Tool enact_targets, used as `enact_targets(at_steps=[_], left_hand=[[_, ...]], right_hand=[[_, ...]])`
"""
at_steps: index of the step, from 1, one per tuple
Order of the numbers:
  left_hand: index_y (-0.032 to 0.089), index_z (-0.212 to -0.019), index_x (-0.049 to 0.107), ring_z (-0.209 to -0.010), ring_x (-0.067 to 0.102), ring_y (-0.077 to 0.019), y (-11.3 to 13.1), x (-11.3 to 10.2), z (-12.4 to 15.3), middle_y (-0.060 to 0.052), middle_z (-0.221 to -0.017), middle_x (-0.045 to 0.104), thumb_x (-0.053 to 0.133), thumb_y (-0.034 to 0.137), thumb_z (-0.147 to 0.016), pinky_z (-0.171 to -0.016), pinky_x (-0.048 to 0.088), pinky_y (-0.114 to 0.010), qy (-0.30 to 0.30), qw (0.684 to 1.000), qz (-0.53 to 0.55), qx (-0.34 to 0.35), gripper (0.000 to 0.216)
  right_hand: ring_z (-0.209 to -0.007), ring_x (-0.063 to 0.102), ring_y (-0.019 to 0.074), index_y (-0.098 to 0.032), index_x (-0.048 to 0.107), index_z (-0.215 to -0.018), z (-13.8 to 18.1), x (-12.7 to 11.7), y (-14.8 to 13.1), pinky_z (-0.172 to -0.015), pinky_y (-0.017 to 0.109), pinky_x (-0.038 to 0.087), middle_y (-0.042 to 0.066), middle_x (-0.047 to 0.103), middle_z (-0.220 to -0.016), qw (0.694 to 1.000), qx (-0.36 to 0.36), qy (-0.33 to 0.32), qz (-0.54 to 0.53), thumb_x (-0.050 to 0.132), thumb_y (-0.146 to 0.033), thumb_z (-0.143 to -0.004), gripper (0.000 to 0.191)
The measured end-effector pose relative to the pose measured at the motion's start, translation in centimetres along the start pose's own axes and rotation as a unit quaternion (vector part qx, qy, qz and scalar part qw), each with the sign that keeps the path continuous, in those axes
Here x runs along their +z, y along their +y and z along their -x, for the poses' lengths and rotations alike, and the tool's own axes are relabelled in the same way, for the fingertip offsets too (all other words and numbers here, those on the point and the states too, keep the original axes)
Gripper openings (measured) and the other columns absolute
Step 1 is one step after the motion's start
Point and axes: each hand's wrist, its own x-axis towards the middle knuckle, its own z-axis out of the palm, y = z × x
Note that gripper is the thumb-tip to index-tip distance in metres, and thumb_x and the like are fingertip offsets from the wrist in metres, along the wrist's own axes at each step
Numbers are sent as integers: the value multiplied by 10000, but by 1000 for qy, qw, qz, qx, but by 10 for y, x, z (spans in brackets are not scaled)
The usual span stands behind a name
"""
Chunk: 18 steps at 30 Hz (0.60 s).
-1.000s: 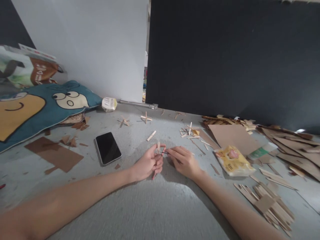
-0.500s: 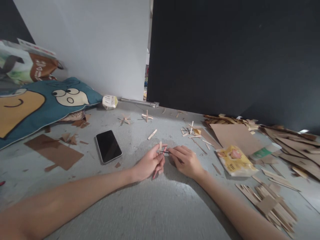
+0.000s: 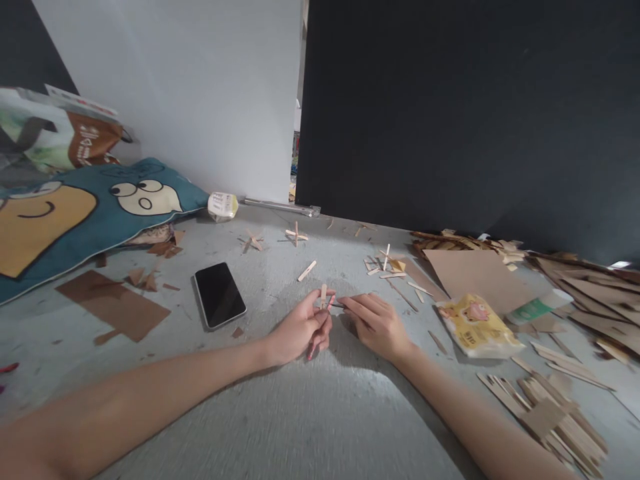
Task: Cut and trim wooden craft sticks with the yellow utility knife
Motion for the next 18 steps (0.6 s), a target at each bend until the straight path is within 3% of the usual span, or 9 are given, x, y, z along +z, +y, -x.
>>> enact_targets(at_steps=[8,18], left_hand=[[208,-1278,439,-375,359,-62,4,2,0,106,-611,511,672,365,-958,-412,355,-207,0,1000,14,-4,426],[209,-1231,478,-378,384,-63,3,1,1,95,-616,509,684,384,-957,-421,335,-214,-5,1000,12,-2,385]], right_hand=[[-721,654,190,-222,685,-1217,-1,-2,-1,-670,326,505,73,756,-898,1000,-4,-27,-15,498,-74,-996,326],[-731,663,189,-219,698,-1198,0,-1,0,-675,325,518,72,763,-914,1000,14,-11,-14,505,-72,-1009,308]])
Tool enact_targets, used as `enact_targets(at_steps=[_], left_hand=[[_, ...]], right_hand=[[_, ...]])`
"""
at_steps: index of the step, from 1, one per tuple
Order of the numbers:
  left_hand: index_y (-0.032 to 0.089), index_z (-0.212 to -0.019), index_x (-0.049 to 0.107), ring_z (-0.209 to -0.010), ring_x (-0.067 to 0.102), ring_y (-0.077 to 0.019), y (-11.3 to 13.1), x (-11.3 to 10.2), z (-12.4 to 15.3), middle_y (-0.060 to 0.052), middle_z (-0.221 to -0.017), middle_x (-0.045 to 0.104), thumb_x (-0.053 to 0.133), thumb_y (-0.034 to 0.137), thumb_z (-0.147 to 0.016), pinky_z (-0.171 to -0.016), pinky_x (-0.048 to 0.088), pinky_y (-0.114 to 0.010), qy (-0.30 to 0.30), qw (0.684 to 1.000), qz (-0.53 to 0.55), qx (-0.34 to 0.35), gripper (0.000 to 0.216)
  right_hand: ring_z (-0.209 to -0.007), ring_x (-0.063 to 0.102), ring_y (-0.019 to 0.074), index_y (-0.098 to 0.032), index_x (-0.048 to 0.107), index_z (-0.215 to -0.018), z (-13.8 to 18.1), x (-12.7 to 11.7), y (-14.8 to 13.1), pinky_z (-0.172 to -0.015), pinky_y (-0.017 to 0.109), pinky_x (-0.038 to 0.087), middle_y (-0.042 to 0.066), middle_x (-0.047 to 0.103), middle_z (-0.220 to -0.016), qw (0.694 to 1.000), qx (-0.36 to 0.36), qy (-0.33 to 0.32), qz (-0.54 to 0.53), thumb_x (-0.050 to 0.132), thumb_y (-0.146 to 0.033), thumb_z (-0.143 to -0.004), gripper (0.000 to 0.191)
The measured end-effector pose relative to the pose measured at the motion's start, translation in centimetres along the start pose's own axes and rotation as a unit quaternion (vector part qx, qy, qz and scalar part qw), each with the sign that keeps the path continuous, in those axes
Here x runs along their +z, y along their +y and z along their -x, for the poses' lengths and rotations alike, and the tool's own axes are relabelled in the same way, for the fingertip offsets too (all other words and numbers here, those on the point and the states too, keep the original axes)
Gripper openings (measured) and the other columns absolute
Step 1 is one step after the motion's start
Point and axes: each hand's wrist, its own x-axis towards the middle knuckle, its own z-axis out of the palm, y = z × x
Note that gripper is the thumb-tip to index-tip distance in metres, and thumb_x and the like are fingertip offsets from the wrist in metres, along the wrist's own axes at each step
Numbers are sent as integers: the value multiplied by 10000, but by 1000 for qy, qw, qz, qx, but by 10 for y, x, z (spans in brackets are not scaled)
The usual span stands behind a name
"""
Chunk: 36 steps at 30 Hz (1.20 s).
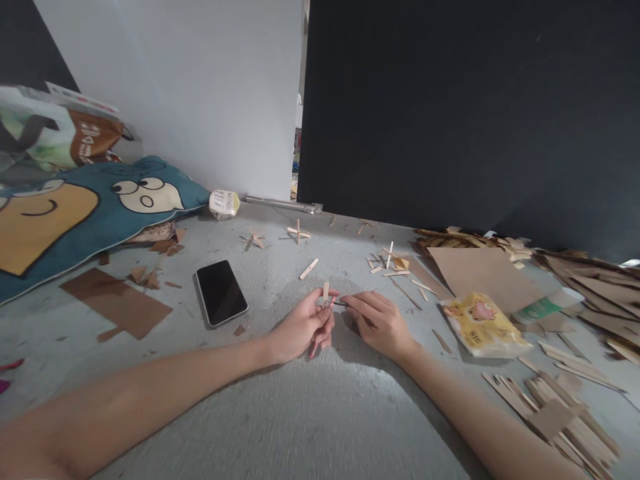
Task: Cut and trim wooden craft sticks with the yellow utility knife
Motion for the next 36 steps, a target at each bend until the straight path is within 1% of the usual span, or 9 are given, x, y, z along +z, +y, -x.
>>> enact_targets(at_steps=[5,8,13,17,22,28,30,32,36], left_hand=[[205,-1234,485,-379,402,-77,5,4,2,81,-608,513,628,288,-973,-433,348,-227,-1,1000,27,-16,308],[197,-1232,485,-379,388,-74,7,4,2,78,-622,522,589,287,-996,-452,400,-240,-21,999,43,-16,273],[192,-1303,451,-433,494,-91,6,1,0,68,-647,580,654,328,-992,-548,525,-276,-66,997,36,-7,395],[218,-1405,358,-466,545,-103,6,-2,0,24,-739,671,665,374,-991,-587,596,-333,-81,996,43,-19,538],[247,-1548,254,-471,535,-87,11,-2,3,33,-738,665,672,333,-990,-612,605,-321,-74,996,51,-21,703],[352,-1650,-37,-446,486,-65,13,0,4,65,-728,641,626,260,-1005,-632,598,-317,-81,996,26,-14,929],[359,-1648,-24,-418,420,-54,11,0,4,84,-694,614,605,222,-1002,-613,582,-307,-91,996,15,-14,912],[338,-1632,63,-399,347,-48,10,1,4,100,-661,581,586,197,-996,-575,551,-282,-93,996,0,-16,835],[287,-1497,248,-412,326,-62,10,3,5,114,-622,518,524,212,-1014,-524,483,-237,-83,996,-23,-30,561]], right_hand=[[-730,661,194,-226,698,-1220,0,-1,0,-676,326,519,73,764,-920,1000,-4,-4,4,506,-66,-1000,332],[-721,645,194,-224,697,-1212,0,-1,-1,-675,321,514,65,758,-908,1000,-8,3,5,513,-43,-984,345],[-730,647,192,-223,694,-1232,-1,0,-2,-677,316,516,69,752,-912,1000,-17,15,-9,515,-34,-979,363],[-731,656,188,-215,686,-1224,-1,0,-2,-670,318,519,73,754,-911,1000,-24,18,-8,522,-51,-991,328],[-724,656,185,-209,679,-1213,-2,-1,-3,-676,314,526,73,755,-908,999,-27,20,9,520,-57,-1005,302],[-725,655,189,-209,659,-1254,-1,-1,-3,-671,318,509,72,756,-909,999,-42,7,16,496,-18,-980,372],[-715,647,187,-207,648,-1263,-1,-2,-3,-668,320,499,68,751,-893,999,-45,-2,21,478,-7,-975,389],[-716,645,189,-198,639,-1268,-1,-2,-4,-671,323,495,70,751,-893,998,-50,-13,27,469,1,-971,395],[-749,660,196,-196,632,-1307,-1,-3,-4,-697,325,505,78,754,-916,997,-58,-35,32,477,-28,-979,400]])
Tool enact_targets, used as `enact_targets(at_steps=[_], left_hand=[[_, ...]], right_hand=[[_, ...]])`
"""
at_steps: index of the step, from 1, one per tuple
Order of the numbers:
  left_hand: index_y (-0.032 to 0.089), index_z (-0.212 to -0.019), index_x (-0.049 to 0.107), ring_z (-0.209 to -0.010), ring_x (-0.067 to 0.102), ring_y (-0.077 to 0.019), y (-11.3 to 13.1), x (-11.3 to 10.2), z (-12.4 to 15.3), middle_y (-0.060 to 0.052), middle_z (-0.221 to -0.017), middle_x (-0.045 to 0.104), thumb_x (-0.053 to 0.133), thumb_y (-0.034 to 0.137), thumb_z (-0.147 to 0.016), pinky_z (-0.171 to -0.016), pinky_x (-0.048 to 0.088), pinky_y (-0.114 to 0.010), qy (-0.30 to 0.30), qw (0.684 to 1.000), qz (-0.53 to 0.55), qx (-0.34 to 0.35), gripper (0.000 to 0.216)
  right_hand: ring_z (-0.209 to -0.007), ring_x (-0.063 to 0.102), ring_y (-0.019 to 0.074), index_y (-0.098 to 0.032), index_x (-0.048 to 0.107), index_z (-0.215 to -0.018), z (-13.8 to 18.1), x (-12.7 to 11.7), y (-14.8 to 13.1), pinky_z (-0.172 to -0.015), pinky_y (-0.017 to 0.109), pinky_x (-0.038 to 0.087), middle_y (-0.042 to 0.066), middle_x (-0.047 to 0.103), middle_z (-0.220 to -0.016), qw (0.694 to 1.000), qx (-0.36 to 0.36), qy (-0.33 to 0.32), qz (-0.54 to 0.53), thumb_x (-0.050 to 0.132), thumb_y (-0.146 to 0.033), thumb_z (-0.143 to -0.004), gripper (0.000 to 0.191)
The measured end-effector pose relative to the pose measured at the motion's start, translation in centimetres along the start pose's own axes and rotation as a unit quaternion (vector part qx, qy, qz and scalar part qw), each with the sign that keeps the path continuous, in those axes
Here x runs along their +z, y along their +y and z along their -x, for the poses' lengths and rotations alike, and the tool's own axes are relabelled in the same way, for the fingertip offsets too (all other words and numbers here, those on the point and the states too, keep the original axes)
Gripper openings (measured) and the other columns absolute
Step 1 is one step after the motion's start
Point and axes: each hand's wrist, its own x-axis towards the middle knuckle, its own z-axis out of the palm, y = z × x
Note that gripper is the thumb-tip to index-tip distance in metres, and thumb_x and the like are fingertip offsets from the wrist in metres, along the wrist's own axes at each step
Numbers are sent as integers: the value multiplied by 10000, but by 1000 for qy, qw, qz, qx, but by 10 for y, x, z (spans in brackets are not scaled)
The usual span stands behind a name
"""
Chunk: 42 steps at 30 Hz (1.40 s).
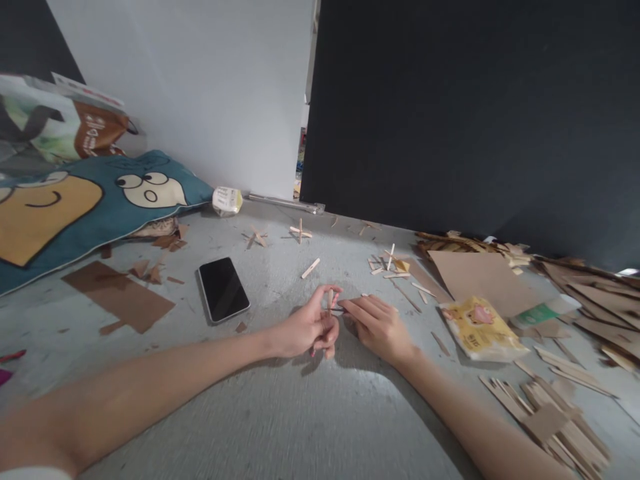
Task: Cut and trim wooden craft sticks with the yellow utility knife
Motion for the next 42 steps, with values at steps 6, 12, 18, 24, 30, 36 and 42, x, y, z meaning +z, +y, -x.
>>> enact_targets(at_steps=[6,12,18,24,30,36,42], left_hand=[[314,-1266,331,-421,271,-57,5,1,0,139,-586,427,528,168,-983,-508,439,-190,-14,999,42,-5,374],[324,-1207,326,-408,256,-53,6,3,1,148,-590,406,555,142,-938,-485,444,-182,-27,999,38,13,398],[332,-1272,307,-398,245,-54,0,5,1,157,-582,370,550,166,-937,-452,408,-162,-7,1000,-8,14,446],[337,-1305,317,-385,242,-54,1,4,0,161,-551,360,561,109,-863,-434,288,-140,6,1000,-7,-4,554],[333,-1175,386,-392,226,-47,7,4,1,152,-570,350,609,86,-830,-448,253,-160,-9,998,55,-25,479],[334,-1137,402,-397,169,-65,6,1,0,149,-552,338,610,122,-869,-433,234,-176,-19,996,90,-16,400],[326,-1132,408,-388,173,-68,7,4,2,150,-544,343,596,95,-863,-434,235,-181,-20,996,92,-8,401]], right_hand=[[-756,663,196,-206,615,-1339,-1,1,1,-702,322,511,73,754,-917,1000,8,2,-15,474,-26,-992,415],[-727,633,192,-220,618,-1326,-1,-1,1,-690,319,493,67,755,-913,999,18,14,-27,481,-13,-1005,406],[-734,618,198,-210,599,-1350,1,-1,-4,-704,325,497,77,751,-923,999,6,-6,-32,485,-49,-1022,382],[-761,633,201,-210,588,-1382,2,1,-3,-730,334,520,88,754,-960,999,14,-23,-30,449,-62,-1030,407],[-745,639,190,-201,608,-1346,0,1,4,-709,322,523,78,748,-932,999,-2,-8,-31,508,-73,-1030,355],[-716,619,189,-199,611,-1323,-3,0,2,-678,316,515,73,741,-903,1000,0,-2,-31,506,-112,-1050,306],[-722,606,183,-188,615,-1283,-3,0,1,-685,308,511,74,736,-904,1000,-1,-5,-23,491,-101,-1054,274]])
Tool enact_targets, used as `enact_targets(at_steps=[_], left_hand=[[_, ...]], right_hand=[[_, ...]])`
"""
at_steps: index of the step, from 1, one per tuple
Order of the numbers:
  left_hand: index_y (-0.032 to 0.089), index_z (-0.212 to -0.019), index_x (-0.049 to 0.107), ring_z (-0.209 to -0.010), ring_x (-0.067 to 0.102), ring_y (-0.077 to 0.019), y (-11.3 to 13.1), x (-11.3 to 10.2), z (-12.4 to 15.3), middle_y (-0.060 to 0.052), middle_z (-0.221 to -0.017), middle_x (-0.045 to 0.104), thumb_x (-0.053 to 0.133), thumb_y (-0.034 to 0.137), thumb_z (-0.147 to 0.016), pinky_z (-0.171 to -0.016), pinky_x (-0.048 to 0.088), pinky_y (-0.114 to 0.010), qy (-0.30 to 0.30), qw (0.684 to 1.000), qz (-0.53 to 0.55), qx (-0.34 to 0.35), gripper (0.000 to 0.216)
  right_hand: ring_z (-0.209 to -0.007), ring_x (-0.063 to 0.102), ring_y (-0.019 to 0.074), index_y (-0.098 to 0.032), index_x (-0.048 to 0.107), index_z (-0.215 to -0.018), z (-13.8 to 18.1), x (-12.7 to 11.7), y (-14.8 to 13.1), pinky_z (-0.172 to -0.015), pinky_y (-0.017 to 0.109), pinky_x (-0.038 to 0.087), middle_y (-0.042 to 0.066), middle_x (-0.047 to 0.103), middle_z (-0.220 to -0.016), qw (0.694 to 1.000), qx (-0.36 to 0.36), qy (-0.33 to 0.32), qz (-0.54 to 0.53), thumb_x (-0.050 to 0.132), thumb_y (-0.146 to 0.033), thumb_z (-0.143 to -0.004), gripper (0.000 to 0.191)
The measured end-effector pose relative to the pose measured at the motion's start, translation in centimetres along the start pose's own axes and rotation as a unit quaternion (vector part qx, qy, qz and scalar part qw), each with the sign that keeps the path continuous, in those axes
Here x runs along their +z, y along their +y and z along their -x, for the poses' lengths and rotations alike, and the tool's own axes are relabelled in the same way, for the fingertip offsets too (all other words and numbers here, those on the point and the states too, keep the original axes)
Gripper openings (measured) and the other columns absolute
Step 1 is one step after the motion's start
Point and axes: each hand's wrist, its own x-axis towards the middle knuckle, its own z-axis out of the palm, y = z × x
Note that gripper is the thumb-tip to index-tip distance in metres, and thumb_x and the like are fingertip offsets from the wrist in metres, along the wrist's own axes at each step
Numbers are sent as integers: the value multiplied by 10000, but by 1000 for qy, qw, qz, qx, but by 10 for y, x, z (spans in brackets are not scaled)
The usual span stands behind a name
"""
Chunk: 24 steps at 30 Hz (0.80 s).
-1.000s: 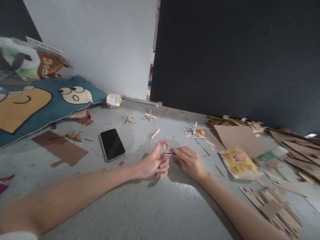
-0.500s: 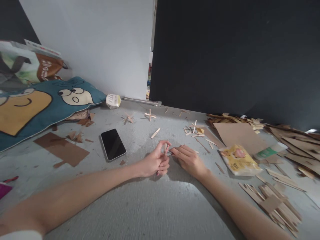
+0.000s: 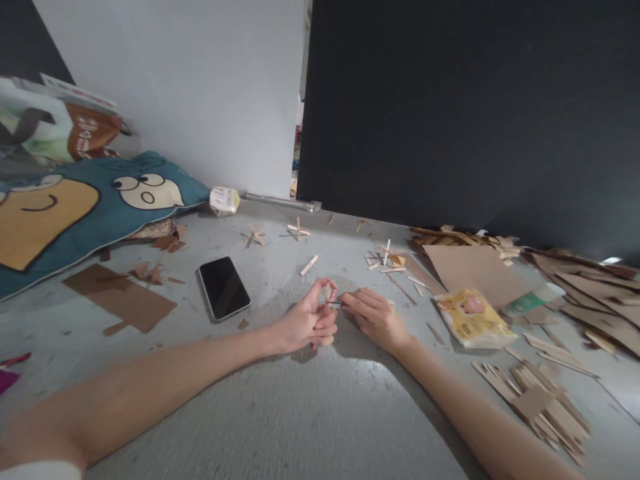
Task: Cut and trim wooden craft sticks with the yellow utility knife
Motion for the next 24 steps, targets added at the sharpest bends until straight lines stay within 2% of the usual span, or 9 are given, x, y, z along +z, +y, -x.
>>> enact_targets(at_steps=[11,18,24], left_hand=[[325,-1127,392,-388,173,-65,1,-2,0,152,-532,339,608,117,-852,-421,233,-164,21,1000,2,7,407],[372,-1332,364,-385,235,-53,-1,-2,1,153,-555,363,588,62,-807,-442,249,-151,12,1000,-26,13,649],[373,-1447,296,-388,242,-52,1,2,1,162,-534,360,569,44,-770,-440,248,-154,33,998,-59,-2,801]], right_hand=[[-749,644,191,-207,646,-1261,3,0,7,-707,321,530,79,755,-917,1000,15,14,-13,501,-104,-1042,282],[-759,653,193,-227,643,-1301,5,1,5,-706,322,534,71,766,-941,999,22,14,-22,507,-88,-1029,334],[-747,647,197,-216,661,-1282,4,1,2,-699,324,540,77,760,-910,999,24,10,-24,488,-120,-1044,310]])
